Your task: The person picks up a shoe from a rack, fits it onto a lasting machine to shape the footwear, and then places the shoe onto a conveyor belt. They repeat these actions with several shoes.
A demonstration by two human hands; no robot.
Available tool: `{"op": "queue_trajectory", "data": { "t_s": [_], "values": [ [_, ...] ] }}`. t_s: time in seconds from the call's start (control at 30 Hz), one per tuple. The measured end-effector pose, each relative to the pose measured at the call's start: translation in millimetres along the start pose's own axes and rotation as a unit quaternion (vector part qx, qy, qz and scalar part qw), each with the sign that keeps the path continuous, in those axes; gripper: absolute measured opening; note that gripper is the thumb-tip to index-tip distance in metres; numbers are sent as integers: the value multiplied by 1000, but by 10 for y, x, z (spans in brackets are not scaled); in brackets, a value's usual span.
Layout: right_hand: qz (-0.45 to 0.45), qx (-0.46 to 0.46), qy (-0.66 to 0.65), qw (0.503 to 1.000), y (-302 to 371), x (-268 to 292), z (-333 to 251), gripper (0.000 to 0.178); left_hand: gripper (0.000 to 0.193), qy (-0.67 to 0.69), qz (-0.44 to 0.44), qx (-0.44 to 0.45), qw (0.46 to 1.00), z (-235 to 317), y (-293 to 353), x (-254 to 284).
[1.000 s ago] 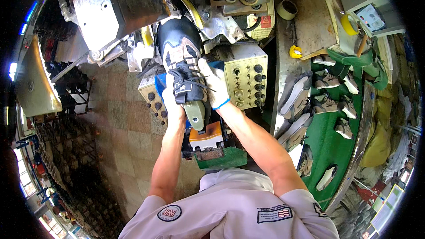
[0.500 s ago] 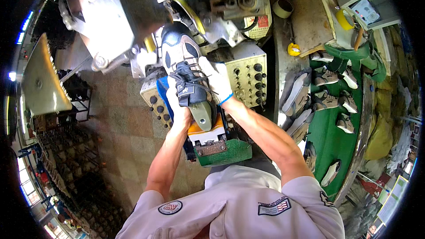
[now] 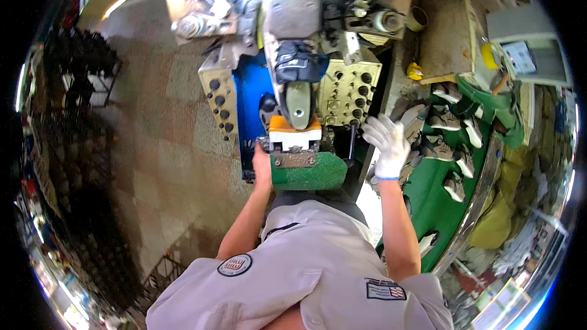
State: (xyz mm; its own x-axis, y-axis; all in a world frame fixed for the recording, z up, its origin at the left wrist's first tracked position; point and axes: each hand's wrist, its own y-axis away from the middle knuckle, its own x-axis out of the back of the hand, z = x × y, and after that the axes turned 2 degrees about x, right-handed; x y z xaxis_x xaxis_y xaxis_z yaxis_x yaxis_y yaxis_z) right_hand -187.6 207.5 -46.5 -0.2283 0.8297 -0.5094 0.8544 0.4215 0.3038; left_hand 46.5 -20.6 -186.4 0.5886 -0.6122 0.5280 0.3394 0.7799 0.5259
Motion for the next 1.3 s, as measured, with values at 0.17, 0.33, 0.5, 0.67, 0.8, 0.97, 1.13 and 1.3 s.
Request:
{"op": "queue_trajectory", "data": {
  "t_s": [0.17, 0.33, 0.5, 0.67, 0.8, 0.97, 1.13, 1.3],
  "values": [
    [72, -55, 94, 991, 250, -153, 54, 61, 72, 38, 26, 40, 998, -493, -341, -522],
    [30, -34, 153, 987, 177, -432, 10, 56, 75, -29, 115, -54, 991, -212, -278, -358],
    [-18, -2, 189, 982, 201, -667, -170, 53, 51, 98, -10, -94, 991, -13, 51, 543],
    [-123, -16, 209, 970, 677, -1358, -396, 54, 43, 58, -22, -126, 990, 727, 884, 1922],
    [-332, 98, 415, 842, 898, -1991, -570, 99, 42, 53, -75, -244, 965, 1600, 1520, 2516],
    [-372, 181, 308, 857, 1007, -2087, -693, 109, 62, 253, -272, -225, 901, 1869, 1712, 2152],
    [-200, 222, 499, 813, 946, -1252, -955, 107, 72, 360, -231, -257, 867, 2426, 1651, 1504],
    [-89, 334, 535, 771, 1087, -484, -979, 102, 65, 437, -420, -76, 792, 2986, 1955, 608]
  ]
}}
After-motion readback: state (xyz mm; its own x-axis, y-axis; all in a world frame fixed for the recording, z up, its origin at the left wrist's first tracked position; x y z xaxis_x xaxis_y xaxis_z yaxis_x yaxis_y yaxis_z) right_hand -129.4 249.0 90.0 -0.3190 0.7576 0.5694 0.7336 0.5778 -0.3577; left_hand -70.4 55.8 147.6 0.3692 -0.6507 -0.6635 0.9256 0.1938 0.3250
